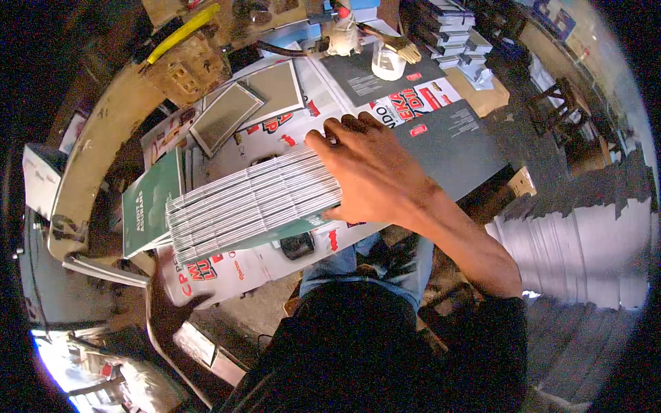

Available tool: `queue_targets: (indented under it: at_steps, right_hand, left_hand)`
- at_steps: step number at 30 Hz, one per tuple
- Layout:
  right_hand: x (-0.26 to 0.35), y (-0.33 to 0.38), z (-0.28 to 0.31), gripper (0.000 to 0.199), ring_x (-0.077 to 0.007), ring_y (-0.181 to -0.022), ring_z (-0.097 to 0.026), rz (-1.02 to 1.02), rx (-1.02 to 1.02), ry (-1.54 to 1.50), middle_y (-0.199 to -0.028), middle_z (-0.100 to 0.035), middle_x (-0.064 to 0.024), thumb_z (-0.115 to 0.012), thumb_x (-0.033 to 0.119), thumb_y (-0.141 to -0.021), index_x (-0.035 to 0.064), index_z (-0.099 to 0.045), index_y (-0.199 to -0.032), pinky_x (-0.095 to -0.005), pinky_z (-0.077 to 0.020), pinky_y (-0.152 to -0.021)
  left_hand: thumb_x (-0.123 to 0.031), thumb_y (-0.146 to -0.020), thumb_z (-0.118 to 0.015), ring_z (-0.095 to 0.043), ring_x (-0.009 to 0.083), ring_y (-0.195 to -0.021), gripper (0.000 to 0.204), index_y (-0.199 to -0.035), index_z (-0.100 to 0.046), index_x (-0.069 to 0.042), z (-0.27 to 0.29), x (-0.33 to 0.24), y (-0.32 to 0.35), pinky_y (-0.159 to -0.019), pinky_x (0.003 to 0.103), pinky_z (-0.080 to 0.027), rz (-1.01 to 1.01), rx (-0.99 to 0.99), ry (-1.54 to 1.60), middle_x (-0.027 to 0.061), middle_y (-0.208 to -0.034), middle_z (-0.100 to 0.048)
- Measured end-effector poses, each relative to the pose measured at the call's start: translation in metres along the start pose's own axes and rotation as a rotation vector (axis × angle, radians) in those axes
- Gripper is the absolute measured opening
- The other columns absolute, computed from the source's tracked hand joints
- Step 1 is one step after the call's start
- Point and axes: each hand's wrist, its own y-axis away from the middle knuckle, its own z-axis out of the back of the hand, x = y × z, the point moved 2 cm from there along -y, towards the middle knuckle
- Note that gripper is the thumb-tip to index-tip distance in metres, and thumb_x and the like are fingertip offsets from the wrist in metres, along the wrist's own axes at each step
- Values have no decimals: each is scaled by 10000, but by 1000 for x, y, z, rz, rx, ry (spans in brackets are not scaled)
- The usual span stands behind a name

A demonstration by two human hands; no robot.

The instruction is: The person handles and aligns a stack of bound paper pages, dips a paintbrush into a container of glue, and applies glue along the spine of the paper stack before setting it down on the table.

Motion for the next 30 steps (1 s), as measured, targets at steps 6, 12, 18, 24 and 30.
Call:
queue_targets:
  at_steps: [6,12,18,24,30]
  right_hand:
    - [0,-2,-1,880,-391,-1179,-539,-93,17,14,-1261,-561,-212,-911,370,-525,62,-524,-1253,-453,-433,-1015]
    - [0,-6,5,851,-367,-1139,-535,-73,-67,60,-1176,-558,-168,-907,329,-516,76,-498,-1218,-448,-433,-1005]
    - [-17,0,16,856,-374,-1167,-517,-121,23,-40,-1196,-548,-158,-906,305,-510,72,-493,-1223,-457,-424,-1011]
    - [-81,66,-46,933,-213,-1225,-538,-239,-294,-1003,-1321,-577,-148,-927,115,-593,-42,-453,-1381,-368,-404,-1070]
    - [-43,67,-76,737,-198,-1202,-557,-243,-474,-1205,-1289,-590,-145,-846,-14,-693,-44,-487,-1336,-353,-453,-1024]
  left_hand:
    - [-421,-491,-957,-473,304,-1276,1300,-1470,-231,31,-88,15,-59,-1101,427,-367,-493,-448,434,217,-1429,-433]
    - [-754,-571,-697,-393,348,-1344,1286,-1501,-223,-3,-124,70,-76,-1146,458,-282,-475,-740,-179,214,-1511,-320]
    - [-627,-500,-879,-328,380,-1390,1399,-1519,-161,9,-131,85,-56,-1139,475,-287,-413,-763,-12,239,-1548,-243]
    - [-229,-630,-939,-343,342,-1372,1165,-1478,-171,-6,-144,48,-28,-1139,452,-301,-92,-557,813,231,-1518,-275]
    - [65,-708,-802,-387,321,-1322,947,-1442,-209,-10,-122,-27,-26,-1053,486,-455,17,-573,702,254,-1492,-276]
